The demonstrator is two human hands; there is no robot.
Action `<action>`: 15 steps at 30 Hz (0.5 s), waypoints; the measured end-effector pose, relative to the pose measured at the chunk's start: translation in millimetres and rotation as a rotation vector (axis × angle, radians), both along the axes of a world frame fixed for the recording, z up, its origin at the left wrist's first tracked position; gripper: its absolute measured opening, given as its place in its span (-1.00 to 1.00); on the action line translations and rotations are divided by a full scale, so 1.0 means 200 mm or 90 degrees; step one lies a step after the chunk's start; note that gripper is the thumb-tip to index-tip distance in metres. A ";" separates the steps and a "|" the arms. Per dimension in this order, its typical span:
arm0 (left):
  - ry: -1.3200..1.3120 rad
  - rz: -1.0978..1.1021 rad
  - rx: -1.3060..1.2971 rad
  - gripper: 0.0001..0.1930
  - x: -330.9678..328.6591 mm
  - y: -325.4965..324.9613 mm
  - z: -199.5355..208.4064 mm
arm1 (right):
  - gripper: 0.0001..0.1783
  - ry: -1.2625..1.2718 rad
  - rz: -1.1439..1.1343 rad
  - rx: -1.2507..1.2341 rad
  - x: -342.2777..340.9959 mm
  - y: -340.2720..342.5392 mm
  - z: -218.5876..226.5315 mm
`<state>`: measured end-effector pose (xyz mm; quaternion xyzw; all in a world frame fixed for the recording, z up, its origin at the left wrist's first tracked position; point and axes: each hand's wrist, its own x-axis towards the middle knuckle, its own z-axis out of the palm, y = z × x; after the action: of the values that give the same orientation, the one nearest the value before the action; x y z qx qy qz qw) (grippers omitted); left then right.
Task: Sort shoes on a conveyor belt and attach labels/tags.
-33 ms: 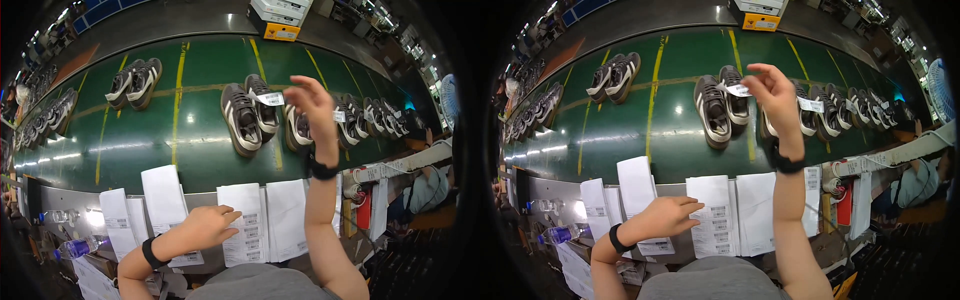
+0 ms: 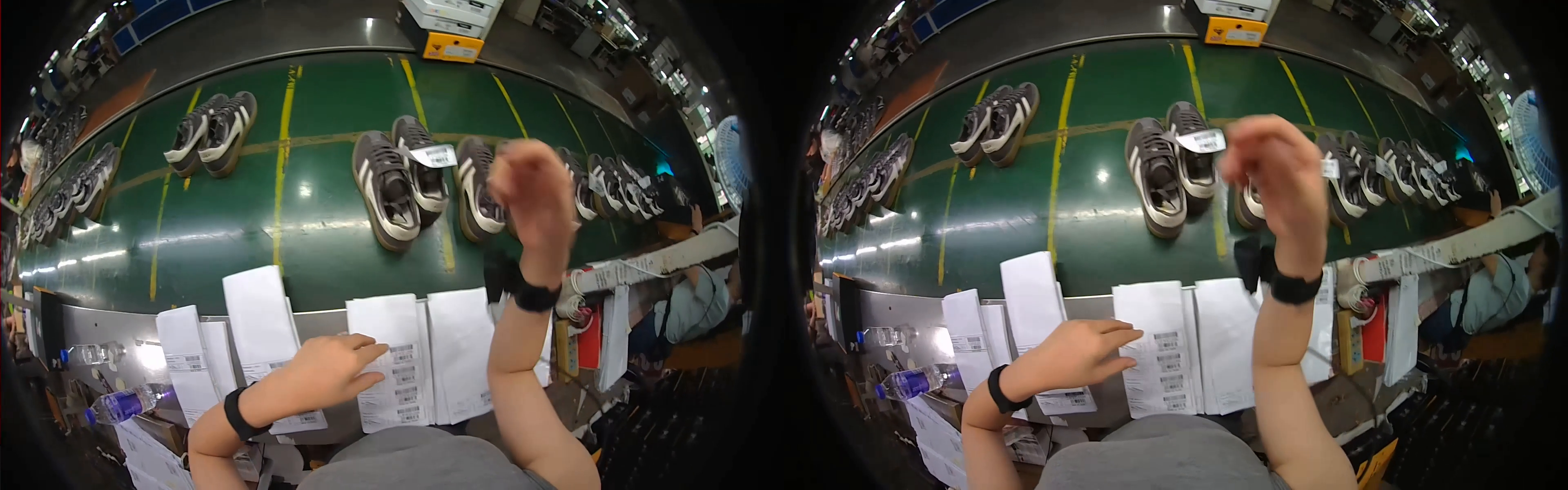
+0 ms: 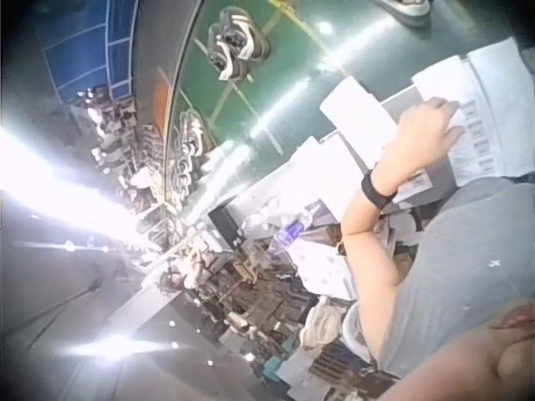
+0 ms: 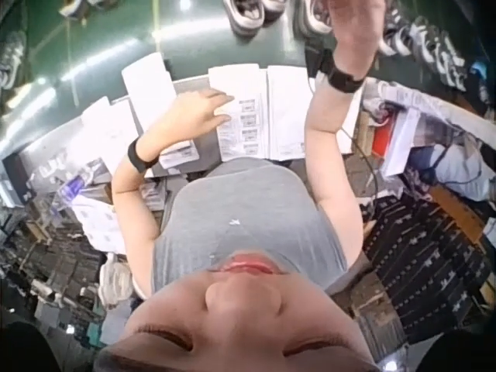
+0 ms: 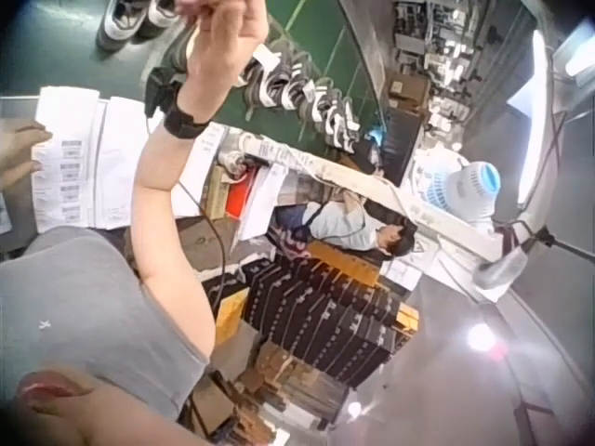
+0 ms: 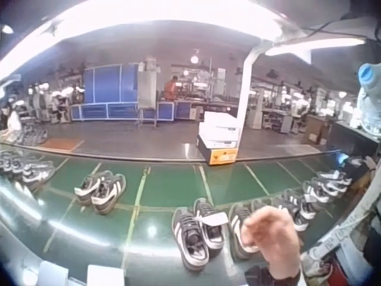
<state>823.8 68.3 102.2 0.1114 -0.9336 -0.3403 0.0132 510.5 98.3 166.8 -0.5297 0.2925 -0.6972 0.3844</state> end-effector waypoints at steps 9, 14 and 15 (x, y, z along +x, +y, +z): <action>0.099 -0.064 0.043 -0.58 -0.08 0.22 0.13 | -0.77 -0.057 0.589 -0.661 0.35 0.87 0.31; 0.069 -0.055 0.043 -0.59 -0.09 0.27 0.15 | -0.76 -0.021 0.494 -0.691 0.27 1.01 0.25; 0.056 -0.046 0.031 -0.58 -0.08 0.27 0.15 | -0.76 -0.018 0.481 -0.674 0.26 1.03 0.26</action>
<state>807.2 122.8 132.8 0.0627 -0.9269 -0.3680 0.0395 562.2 304.8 218.5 -0.7045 -0.3023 -0.5709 0.2939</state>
